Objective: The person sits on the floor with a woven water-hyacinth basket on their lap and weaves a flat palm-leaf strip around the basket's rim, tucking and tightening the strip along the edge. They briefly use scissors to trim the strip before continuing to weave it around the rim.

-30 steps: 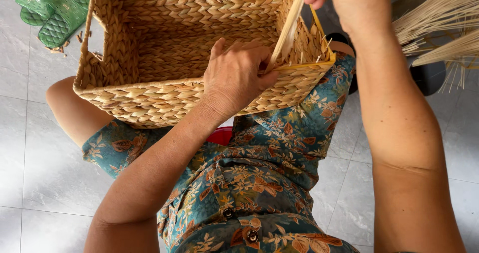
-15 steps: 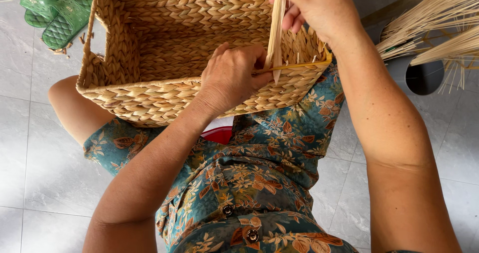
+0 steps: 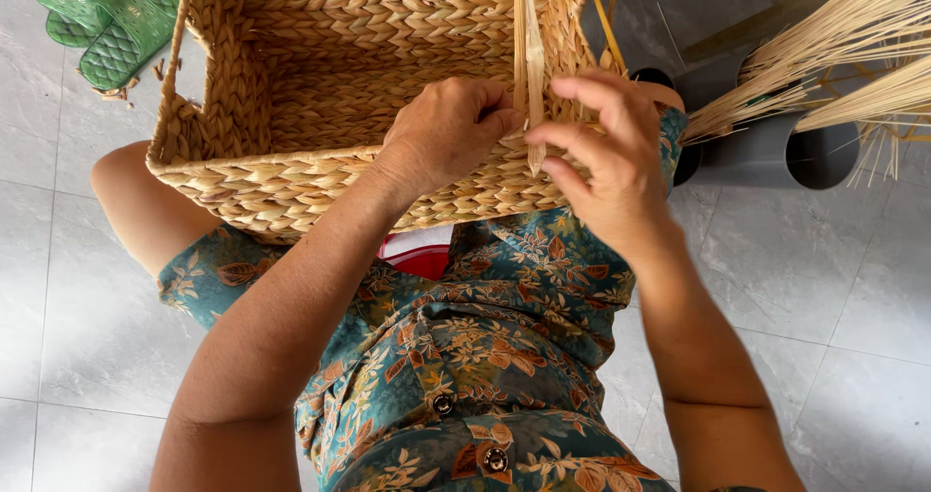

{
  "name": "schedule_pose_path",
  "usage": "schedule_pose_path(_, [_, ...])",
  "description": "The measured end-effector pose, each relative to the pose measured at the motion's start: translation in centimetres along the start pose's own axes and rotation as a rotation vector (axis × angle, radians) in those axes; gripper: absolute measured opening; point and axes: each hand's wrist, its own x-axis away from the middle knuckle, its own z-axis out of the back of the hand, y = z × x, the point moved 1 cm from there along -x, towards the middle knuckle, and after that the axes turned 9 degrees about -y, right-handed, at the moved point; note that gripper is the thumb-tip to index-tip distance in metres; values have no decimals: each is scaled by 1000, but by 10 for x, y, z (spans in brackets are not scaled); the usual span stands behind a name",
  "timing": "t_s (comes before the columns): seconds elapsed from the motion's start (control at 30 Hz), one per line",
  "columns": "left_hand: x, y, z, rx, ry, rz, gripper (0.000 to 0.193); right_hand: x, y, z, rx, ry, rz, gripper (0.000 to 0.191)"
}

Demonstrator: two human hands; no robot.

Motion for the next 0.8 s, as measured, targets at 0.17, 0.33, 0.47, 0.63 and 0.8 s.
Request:
schedule_pose_path(0.17, [2,0,4,23,13,-5,28,11,-37,21,-439,104,-174,15])
schedule_pose_path(0.33, [-1,0,3,12,-18,76,35,39,-50,105,-1463,-124,485,11])
schedule_pose_path(0.47, [-2,-2,1,21,-18,57,34,59,-28,49,-668,97,-229,45])
schedule_pose_path(0.63, [-6,-9,1,27,-22,34,33,41,0,-49,-363,91,-32,31])
schedule_pose_path(0.8, [-5,-15,-1,101,74,-95,25,62,-3,-23,-646,317,-44,20])
